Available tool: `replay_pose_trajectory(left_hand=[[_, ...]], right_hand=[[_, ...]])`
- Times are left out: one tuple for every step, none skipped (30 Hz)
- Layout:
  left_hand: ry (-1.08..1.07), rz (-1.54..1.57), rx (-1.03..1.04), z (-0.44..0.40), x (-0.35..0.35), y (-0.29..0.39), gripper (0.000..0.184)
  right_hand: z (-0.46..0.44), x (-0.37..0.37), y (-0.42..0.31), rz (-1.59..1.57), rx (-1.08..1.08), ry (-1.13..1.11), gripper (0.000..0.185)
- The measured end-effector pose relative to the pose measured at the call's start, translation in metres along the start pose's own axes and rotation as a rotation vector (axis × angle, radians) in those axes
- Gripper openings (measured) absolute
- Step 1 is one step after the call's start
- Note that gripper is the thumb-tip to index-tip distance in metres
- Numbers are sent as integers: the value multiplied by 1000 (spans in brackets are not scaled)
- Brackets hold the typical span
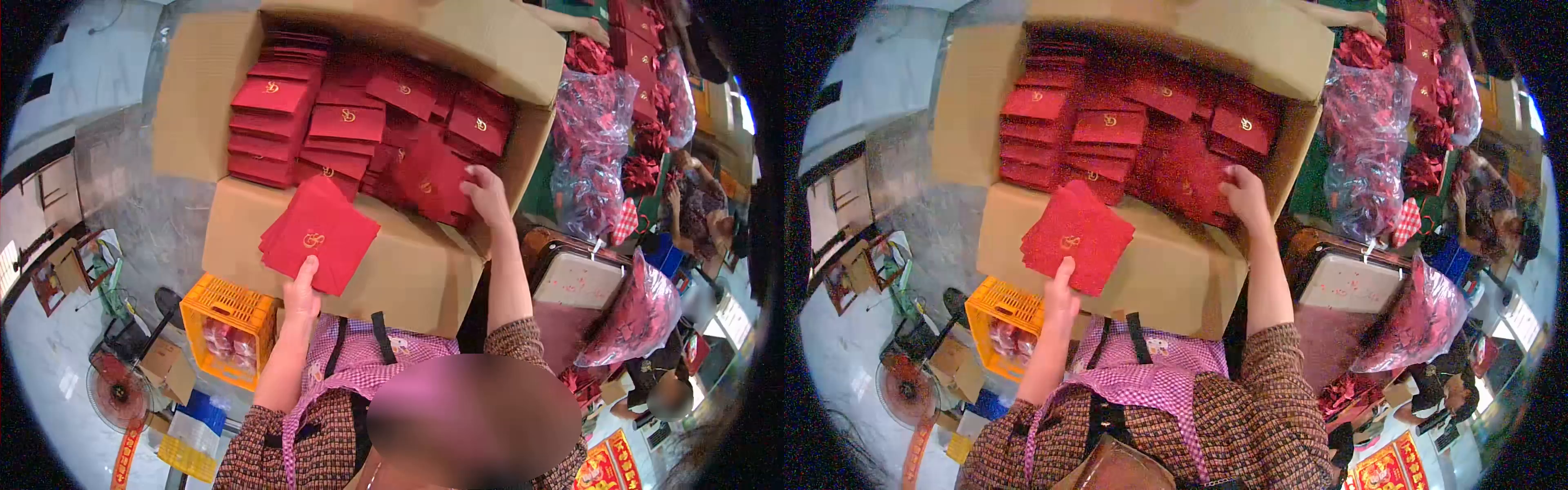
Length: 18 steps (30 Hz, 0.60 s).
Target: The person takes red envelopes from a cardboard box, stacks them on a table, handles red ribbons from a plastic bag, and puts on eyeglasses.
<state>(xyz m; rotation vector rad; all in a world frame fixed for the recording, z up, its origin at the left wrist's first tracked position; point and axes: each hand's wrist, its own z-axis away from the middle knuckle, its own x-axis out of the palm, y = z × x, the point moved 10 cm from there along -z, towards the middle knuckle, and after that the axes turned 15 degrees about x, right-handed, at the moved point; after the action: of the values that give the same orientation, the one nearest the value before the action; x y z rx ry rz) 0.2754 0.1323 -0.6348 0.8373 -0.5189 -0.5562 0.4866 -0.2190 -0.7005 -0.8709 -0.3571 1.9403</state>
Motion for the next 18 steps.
replay_pose_trajectory(left_hand=[[42,33,-40,2,-1,-2,56],[12,89,-16,0,2,-4,55],[-11,100,-4,-1,8,-1,55],[-37,112,6,1,21,7,55],[-70,108,-15,7,33,13,54],[-88,119,-11,9,37,11,54],[-163,35,75,9,41,12,53],[-239,-48,162,12,49,15,53],[-309,-105,200,18,59,17,55],[-380,-161,240,26,67,20,57],[-393,-203,113,37,62,5,62],[-423,-201,115,45,65,8,62],[-464,-213,180,53,71,15,62],[-504,-223,244,60,78,21,62],[-527,29,221,65,91,21,61],[-557,29,215,71,93,21,61],[-600,-50,223,77,95,21,60],[-639,-130,235,83,101,23,60]], right_hand=[[19,-10,-6,-153,31,-35,26],[40,-18,-13,-305,59,-69,24],[62,-14,-19,-529,127,-133,23],[85,-8,-21,-753,194,-196,23],[97,6,-5,-770,158,-338,25],[121,16,2,-946,212,-274,25],[152,34,-13,-965,229,-309,27],[171,54,-7,-874,256,-360,29],[194,73,-6,-997,306,-359,27],[207,89,1,-1021,339,-341,22],[217,100,7,-1075,364,-342,22],[225,110,11,-1133,390,-342,21],[231,108,12,-1162,352,-279,19],[236,108,14,-1181,337,-257,19],[241,106,21,-1156,341,-205,18],[248,102,26,-1131,344,-151,17],[255,98,23,-1046,285,-139,15],[261,97,21,-1012,277,-145,16]])
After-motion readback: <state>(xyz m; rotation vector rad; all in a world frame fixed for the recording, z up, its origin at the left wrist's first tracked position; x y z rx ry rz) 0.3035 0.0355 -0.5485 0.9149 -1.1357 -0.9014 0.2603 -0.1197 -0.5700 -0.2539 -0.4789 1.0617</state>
